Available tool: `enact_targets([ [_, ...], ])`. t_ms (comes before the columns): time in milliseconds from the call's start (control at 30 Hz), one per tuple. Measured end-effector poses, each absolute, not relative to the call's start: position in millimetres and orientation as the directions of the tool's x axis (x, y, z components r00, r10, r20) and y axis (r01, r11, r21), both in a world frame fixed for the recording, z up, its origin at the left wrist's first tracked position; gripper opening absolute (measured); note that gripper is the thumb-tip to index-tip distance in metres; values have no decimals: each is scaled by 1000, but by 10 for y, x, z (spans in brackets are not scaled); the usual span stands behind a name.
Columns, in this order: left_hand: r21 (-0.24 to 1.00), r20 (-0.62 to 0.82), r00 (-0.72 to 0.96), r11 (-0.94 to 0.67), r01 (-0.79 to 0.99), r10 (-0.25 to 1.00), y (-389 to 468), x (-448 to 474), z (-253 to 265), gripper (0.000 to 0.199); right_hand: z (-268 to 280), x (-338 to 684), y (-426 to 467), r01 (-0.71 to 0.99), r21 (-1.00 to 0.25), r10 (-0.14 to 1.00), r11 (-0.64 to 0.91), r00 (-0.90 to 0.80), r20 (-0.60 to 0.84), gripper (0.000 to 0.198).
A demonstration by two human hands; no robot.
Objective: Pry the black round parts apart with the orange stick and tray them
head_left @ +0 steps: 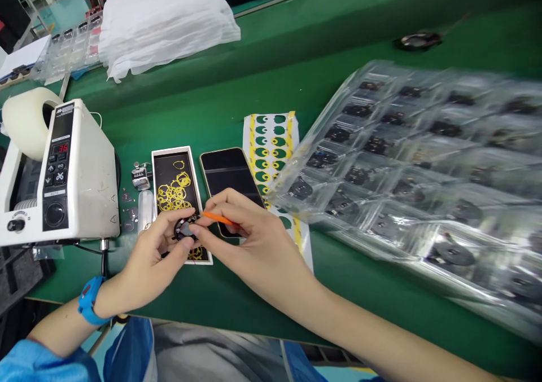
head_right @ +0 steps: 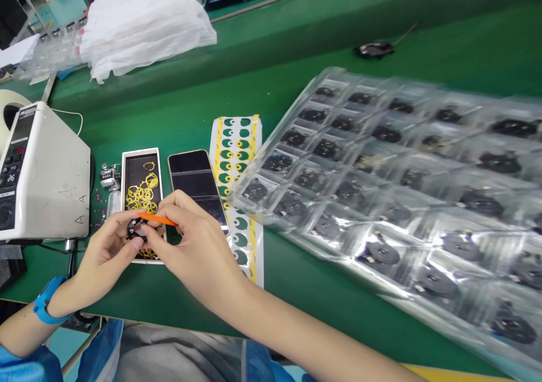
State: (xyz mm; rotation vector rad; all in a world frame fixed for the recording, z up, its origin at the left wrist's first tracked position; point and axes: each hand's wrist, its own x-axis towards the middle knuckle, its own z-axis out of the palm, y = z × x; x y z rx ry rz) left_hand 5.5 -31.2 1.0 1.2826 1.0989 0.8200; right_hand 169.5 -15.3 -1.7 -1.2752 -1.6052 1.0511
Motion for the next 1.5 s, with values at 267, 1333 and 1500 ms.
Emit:
enact_targets([
  [267, 986, -149, 158, 159, -50, 976, -289, 149, 14, 21, -136, 1667, -200, 515, -691, 848, 508, -157, 507, 7],
  [1333, 944, -318, 109, 325, -53, 942, -184, 66, 85, 33, -155, 1721, -298, 555, -102, 358, 826, -374, 856, 21],
  [1500, 929, -309, 220, 344, -140, 925, -262, 106, 109, 33, -128, 1697, -170, 642, -199, 499, 741, -327, 803, 10],
])
